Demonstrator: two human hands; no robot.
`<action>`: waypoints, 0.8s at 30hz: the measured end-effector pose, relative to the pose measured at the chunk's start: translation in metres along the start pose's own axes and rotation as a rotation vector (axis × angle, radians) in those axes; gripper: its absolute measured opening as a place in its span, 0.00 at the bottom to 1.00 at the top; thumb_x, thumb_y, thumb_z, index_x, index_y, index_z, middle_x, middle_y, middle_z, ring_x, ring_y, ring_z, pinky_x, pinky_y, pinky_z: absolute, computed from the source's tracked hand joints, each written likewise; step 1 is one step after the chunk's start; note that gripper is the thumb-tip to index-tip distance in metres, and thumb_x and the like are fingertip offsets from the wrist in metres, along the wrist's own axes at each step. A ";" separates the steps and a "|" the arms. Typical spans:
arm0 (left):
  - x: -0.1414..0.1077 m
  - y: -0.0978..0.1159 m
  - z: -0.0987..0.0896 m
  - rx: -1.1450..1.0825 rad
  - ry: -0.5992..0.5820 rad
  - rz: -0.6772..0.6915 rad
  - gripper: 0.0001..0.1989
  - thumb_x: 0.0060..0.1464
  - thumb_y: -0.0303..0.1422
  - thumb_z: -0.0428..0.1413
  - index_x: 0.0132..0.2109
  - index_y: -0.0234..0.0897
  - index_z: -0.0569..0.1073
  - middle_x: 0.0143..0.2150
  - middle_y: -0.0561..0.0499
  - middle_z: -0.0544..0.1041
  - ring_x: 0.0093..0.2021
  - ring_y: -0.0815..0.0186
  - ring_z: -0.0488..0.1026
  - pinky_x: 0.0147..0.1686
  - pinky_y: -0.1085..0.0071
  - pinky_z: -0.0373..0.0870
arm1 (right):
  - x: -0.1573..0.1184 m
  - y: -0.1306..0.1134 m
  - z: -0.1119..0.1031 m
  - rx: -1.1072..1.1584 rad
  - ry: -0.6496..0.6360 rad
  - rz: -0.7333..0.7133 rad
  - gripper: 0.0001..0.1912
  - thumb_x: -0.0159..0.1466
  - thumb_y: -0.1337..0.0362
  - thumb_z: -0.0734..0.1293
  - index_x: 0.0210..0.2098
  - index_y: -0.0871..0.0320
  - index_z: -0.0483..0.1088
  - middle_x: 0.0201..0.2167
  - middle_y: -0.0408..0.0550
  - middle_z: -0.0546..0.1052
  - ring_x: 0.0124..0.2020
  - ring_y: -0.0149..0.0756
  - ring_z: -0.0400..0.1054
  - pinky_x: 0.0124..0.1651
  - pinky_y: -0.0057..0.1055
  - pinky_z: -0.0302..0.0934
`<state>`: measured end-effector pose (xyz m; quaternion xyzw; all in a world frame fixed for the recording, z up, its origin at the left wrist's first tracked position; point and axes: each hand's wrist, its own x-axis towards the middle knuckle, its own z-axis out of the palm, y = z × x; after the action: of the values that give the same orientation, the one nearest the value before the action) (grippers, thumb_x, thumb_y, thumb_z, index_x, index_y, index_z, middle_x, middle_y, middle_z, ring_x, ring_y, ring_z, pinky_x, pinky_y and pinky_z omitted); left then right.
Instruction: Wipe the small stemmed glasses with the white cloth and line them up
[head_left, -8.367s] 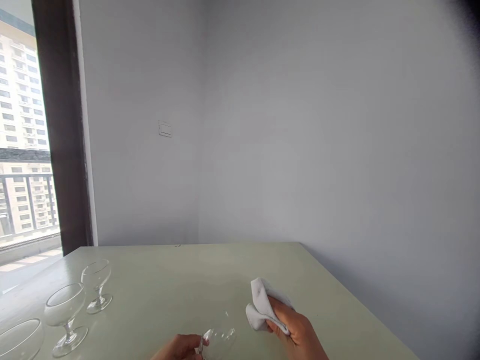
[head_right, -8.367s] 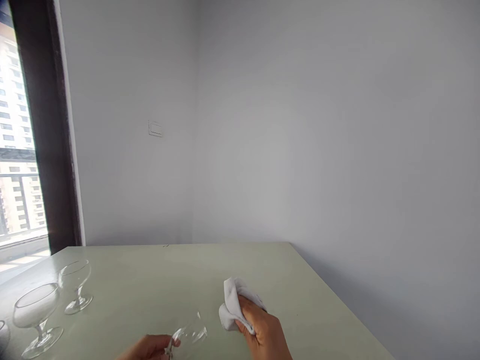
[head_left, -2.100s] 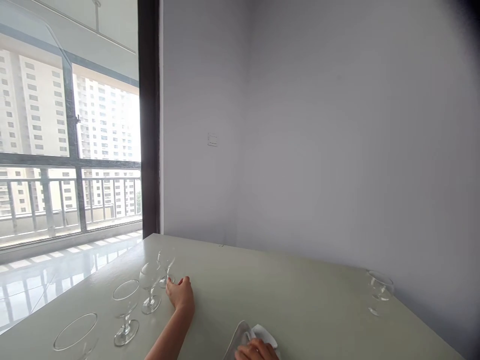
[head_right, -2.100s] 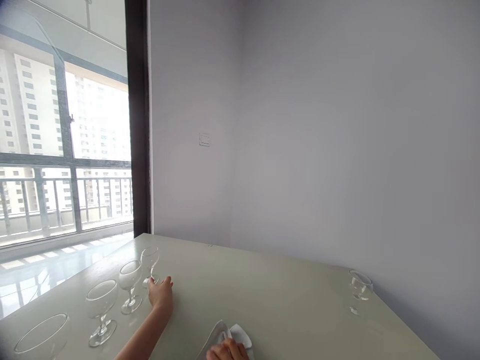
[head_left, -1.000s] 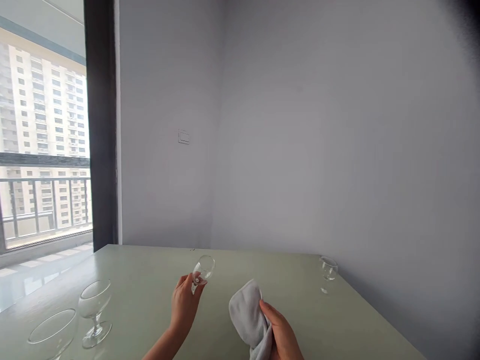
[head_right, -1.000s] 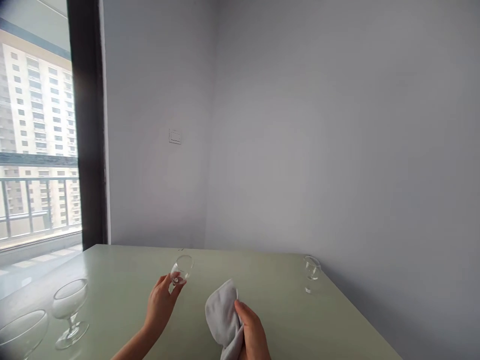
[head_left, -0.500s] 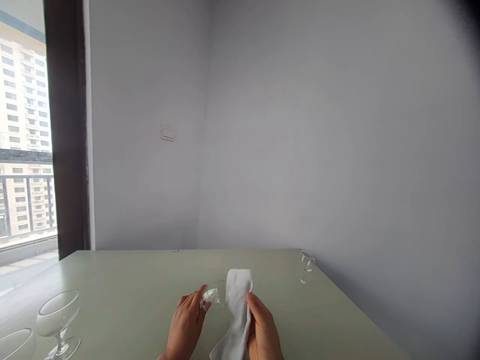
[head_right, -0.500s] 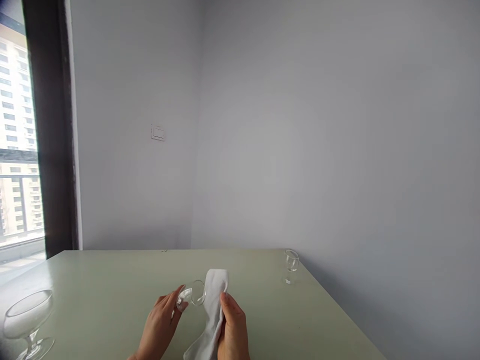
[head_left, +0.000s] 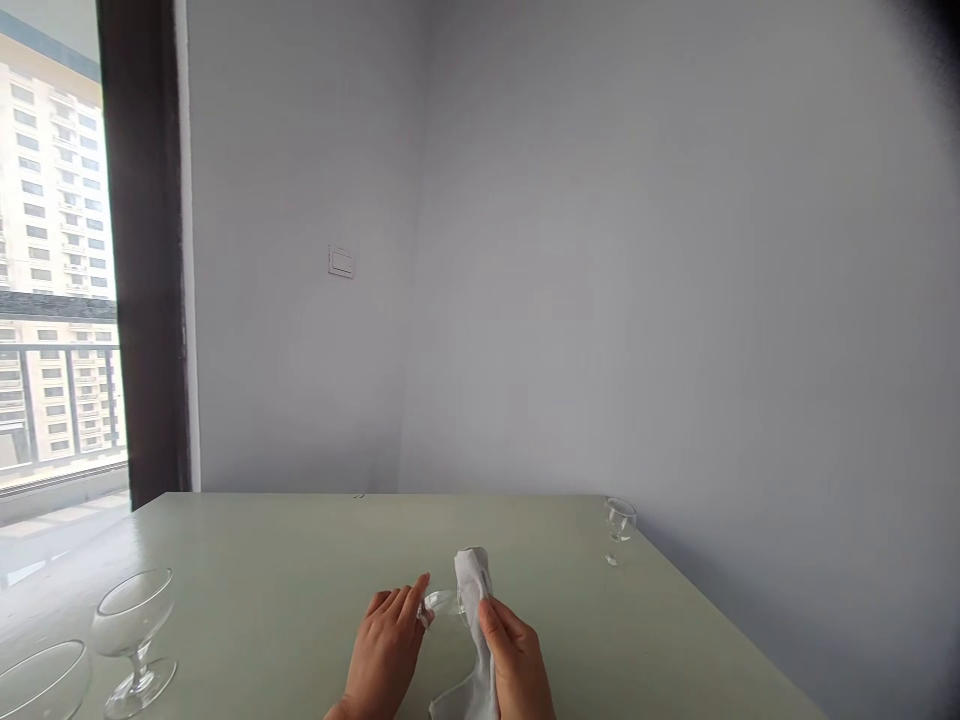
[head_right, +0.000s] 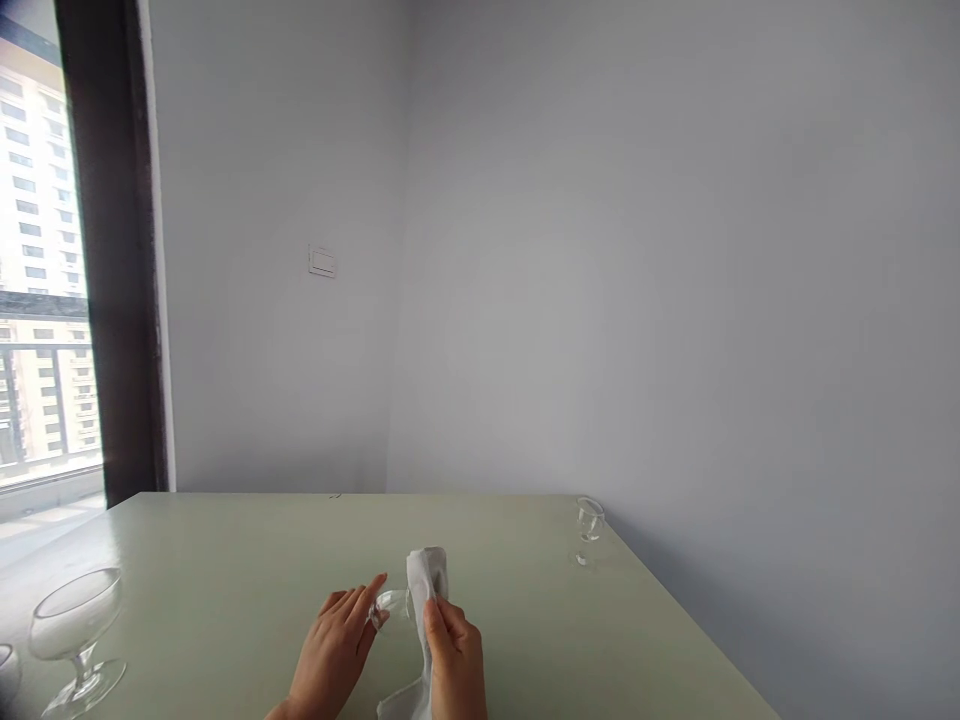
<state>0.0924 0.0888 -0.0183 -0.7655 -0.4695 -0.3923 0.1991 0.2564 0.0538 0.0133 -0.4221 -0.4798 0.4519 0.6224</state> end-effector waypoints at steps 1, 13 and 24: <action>-0.001 -0.001 0.000 0.016 0.012 0.023 0.14 0.58 0.26 0.44 0.50 0.35 0.65 0.32 0.51 0.78 0.31 0.66 0.75 0.34 0.68 0.68 | -0.001 0.001 0.000 -0.070 -0.019 -0.046 0.22 0.57 0.46 0.64 0.33 0.60 0.76 0.27 0.48 0.72 0.34 0.41 0.66 0.39 0.32 0.60; -0.006 -0.011 -0.003 0.079 -0.159 0.161 0.22 0.48 0.17 0.47 0.52 0.32 0.61 0.31 0.53 0.76 0.29 0.66 0.73 0.30 0.67 0.67 | 0.010 -0.012 -0.021 -0.467 -0.560 -0.059 0.24 0.54 0.69 0.61 0.51 0.59 0.67 0.44 0.51 0.74 0.45 0.42 0.66 0.50 0.36 0.56; -0.001 -0.004 -0.014 0.149 -0.105 0.326 0.24 0.50 0.15 0.44 0.55 0.28 0.58 0.30 0.51 0.76 0.30 0.64 0.72 0.39 0.62 0.66 | 0.003 -0.020 -0.017 0.208 -0.653 0.359 0.25 0.51 0.56 0.69 0.46 0.61 0.70 0.32 0.48 0.72 0.30 0.33 0.61 0.34 0.27 0.55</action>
<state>0.0830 0.0808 -0.0112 -0.8340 -0.3766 -0.2785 0.2916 0.2767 0.0508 0.0303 -0.2678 -0.5227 0.7107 0.3874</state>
